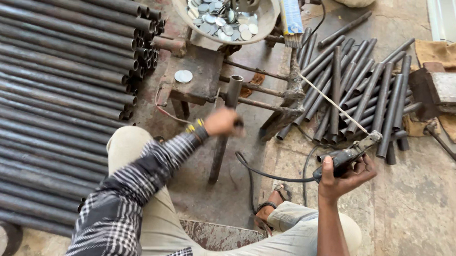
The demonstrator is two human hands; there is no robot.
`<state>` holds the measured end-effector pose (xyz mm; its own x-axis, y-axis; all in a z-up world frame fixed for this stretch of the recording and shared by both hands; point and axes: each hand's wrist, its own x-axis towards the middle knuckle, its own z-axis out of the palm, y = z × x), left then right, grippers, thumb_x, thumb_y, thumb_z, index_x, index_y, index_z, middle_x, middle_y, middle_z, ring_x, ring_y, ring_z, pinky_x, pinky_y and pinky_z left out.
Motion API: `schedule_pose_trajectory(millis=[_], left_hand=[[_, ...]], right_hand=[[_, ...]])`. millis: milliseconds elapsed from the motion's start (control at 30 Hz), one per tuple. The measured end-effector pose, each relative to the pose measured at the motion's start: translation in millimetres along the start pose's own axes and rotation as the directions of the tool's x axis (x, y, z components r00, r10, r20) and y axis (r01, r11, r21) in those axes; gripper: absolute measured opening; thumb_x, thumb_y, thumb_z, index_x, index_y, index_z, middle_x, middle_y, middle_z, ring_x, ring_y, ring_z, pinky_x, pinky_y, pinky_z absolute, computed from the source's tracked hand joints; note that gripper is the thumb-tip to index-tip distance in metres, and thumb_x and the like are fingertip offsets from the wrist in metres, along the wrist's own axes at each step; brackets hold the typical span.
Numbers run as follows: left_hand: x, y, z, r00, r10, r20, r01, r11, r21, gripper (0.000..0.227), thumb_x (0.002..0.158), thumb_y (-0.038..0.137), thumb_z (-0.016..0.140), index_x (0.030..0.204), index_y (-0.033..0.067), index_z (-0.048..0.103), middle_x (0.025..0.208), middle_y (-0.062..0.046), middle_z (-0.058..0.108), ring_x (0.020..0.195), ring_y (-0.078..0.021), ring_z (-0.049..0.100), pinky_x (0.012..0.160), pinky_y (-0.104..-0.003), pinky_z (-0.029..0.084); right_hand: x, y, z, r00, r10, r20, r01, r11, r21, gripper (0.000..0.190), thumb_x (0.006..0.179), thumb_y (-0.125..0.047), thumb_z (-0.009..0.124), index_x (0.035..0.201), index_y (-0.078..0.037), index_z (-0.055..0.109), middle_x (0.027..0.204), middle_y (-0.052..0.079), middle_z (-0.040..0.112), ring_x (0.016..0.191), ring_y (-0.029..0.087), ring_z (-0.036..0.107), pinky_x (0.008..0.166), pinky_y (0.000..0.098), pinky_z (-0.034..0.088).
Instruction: The person sits on the floor in a workshop, repeatedly picking up metal pipes and welding circular metal discs onto their ends using a handheld welding torch. Sparks fly as the person welds each pipe, then sets the finished piece aside and picks up another.
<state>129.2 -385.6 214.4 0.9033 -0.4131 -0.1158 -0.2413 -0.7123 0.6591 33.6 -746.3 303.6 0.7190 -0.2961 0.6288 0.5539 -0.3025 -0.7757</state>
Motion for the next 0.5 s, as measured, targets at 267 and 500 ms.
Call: schedule_pose_trajectory(millis=[267,500], left_hand=[[-27,-85,-137,0.795,-0.039,-0.606,0.313,0.881,0.354,0.04,0.07,0.038,0.09,0.104,0.0167,0.081,0.109,-0.012,0.07,0.104,-0.0337,0.064,0.084,-0.046,0.052],[-30,-110,-134,0.814,-0.078,-0.575,0.312,0.894,0.321,0.033,0.073,0.036,0.089,0.102,0.0212,0.082,0.104,-0.012,0.072,0.099,-0.0334,0.066,0.085,-0.046,0.054]], right_hand=[[-9,8,17,0.996,-0.013,0.092,0.018,0.998,-0.056,0.072,0.092,-0.025,0.082,0.142,-0.01,0.033,0.125,0.012,0.049,0.103,0.016,0.054,0.095,0.0307,0.053],[-2,10,34,0.994,-0.001,0.105,0.011,0.995,-0.096,0.073,0.088,-0.028,0.08,0.142,-0.011,0.035,0.119,0.011,0.05,0.103,0.017,0.056,0.089,0.0305,0.054]])
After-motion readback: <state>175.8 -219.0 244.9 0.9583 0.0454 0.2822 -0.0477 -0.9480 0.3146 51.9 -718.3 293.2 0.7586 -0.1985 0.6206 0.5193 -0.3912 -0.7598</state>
